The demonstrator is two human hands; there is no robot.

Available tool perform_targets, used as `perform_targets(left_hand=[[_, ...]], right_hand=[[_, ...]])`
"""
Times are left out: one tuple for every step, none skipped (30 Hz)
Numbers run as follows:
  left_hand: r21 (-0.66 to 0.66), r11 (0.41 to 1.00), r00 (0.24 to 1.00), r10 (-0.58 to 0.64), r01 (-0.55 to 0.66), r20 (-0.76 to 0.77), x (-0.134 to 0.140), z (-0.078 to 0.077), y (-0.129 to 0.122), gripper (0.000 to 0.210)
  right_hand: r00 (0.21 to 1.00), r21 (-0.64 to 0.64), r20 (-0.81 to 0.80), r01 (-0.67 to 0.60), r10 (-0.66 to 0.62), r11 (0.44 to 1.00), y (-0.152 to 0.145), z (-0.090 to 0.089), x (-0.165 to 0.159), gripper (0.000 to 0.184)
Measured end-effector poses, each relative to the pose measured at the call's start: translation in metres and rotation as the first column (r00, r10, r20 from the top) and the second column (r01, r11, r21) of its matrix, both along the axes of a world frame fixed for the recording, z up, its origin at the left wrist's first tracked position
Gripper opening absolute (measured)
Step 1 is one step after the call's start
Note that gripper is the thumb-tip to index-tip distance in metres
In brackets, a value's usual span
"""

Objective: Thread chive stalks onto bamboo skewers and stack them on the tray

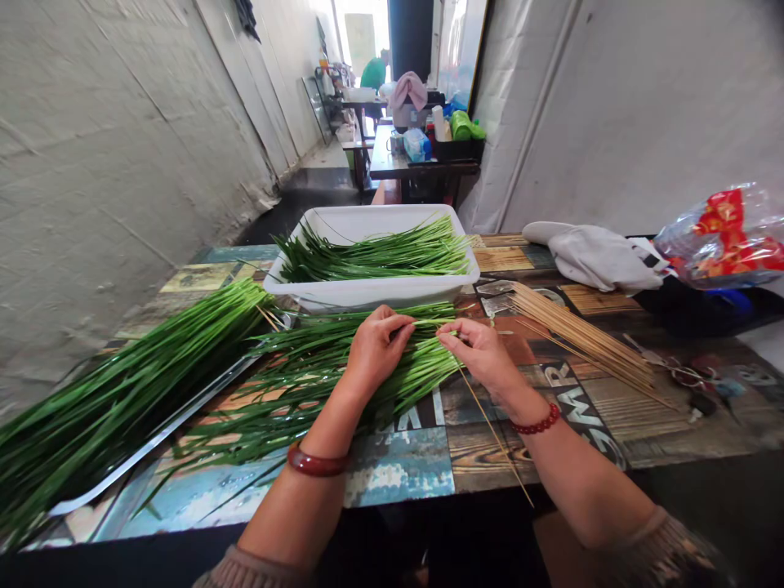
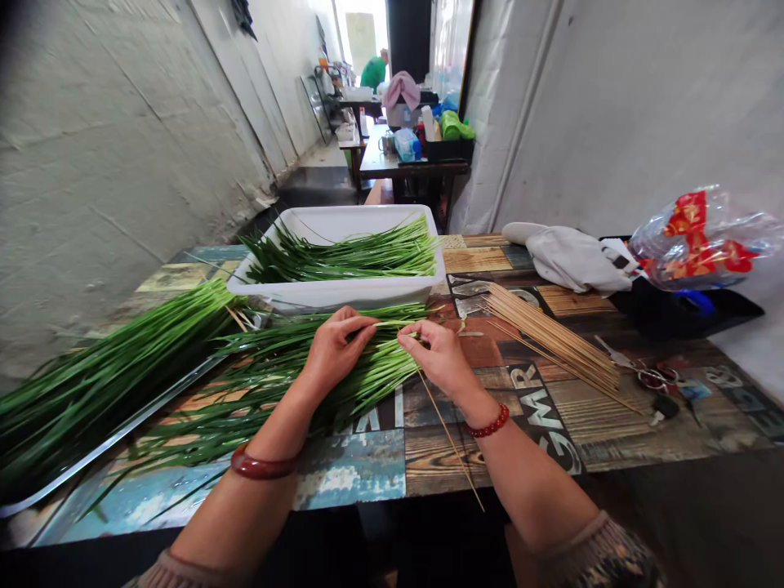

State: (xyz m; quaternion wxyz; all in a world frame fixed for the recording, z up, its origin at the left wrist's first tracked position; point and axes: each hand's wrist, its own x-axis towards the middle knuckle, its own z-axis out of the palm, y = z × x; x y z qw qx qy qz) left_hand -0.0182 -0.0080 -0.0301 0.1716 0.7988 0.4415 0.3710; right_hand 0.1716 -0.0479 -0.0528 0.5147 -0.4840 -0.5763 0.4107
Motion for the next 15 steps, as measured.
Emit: perform_targets(left_hand=[[0.001, 1.0, 1.0, -0.023, 0.023, 0.02, 0.001, 0.0, 0.0, 0.017], [0.001, 0.999, 0.998, -0.046, 0.046, 0.04, 0.002, 0.0, -0.001, 0.017], [-0.004, 0.998, 0.997, -0.065, 0.065, 0.051, 0.003, 0.001, -0.001, 0.017], [-0.013, 0.997, 0.996, -0.076, 0.077, 0.051, 0.004, 0.002, -0.002, 0.018], [-0.023, 0.996, 0.996, -0.084, 0.084, 0.039, 0.004, 0.003, -0.003, 0.02], [-0.032, 0.995, 0.996, -0.091, 0.091, 0.019, 0.005, 0.005, -0.004, 0.022], [-0.039, 0.994, 0.995, -0.1, 0.099, -0.002, 0.006, 0.007, -0.005, 0.024], [-0.044, 0.993, 0.994, -0.111, 0.11, -0.019, 0.007, 0.008, -0.006, 0.024], [-0.048, 0.991, 0.992, -0.122, 0.121, -0.026, 0.007, 0.009, -0.006, 0.025], [-0.056, 0.989, 0.991, -0.135, 0.134, -0.02, 0.008, 0.01, -0.007, 0.024], [-0.066, 0.987, 0.989, -0.146, 0.146, 0.002, 0.008, 0.01, -0.007, 0.023], [-0.076, 0.985, 0.988, -0.151, 0.153, 0.035, 0.009, 0.01, -0.007, 0.022], [-0.084, 0.984, 0.986, -0.149, 0.155, 0.074, 0.009, 0.01, -0.007, 0.021], [-0.088, 0.985, 0.984, -0.141, 0.151, 0.112, 0.01, 0.01, -0.007, 0.019], [-0.089, 0.986, 0.982, -0.127, 0.141, 0.142, 0.01, 0.009, -0.007, 0.018]], right_hand=[[1.0, 0.0, -0.014, 0.004, -0.004, 1.0, 0.0, 0.001, 0.0, 0.024], [1.0, 0.001, -0.025, 0.006, -0.006, 1.0, 0.0, 0.002, 0.001, 0.023], [0.999, 0.002, -0.034, 0.006, -0.006, 1.0, 0.0, 0.003, 0.001, 0.023], [0.999, 0.003, -0.042, 0.005, -0.005, 1.0, 0.0, 0.004, 0.001, 0.023], [0.999, 0.007, -0.05, 0.004, -0.004, 1.0, -0.001, 0.005, 0.001, 0.022], [0.998, 0.01, -0.055, 0.001, -0.001, 1.0, -0.001, 0.006, 0.001, 0.022], [0.998, 0.013, -0.056, -0.001, 0.002, 1.0, -0.001, 0.007, 0.001, 0.022], [0.999, 0.014, -0.054, -0.003, 0.004, 1.0, -0.002, 0.007, 0.0, 0.022], [0.999, 0.012, -0.047, -0.006, 0.007, 1.0, -0.002, 0.008, 0.0, 0.022], [0.999, 0.01, -0.04, -0.013, 0.014, 1.0, -0.002, 0.008, 0.001, 0.023], [0.999, 0.009, -0.033, -0.02, 0.02, 1.0, -0.003, 0.008, 0.001, 0.023], [0.999, 0.01, -0.022, -0.023, 0.024, 1.0, -0.003, 0.009, 0.001, 0.023], [1.0, 0.016, -0.009, -0.022, 0.022, 1.0, -0.003, 0.009, 0.001, 0.023], [1.0, 0.025, 0.009, -0.017, 0.017, 1.0, -0.004, 0.01, 0.001, 0.023], [1.0, 0.034, 0.027, -0.01, 0.009, 0.999, -0.004, 0.011, 0.002, 0.022]])
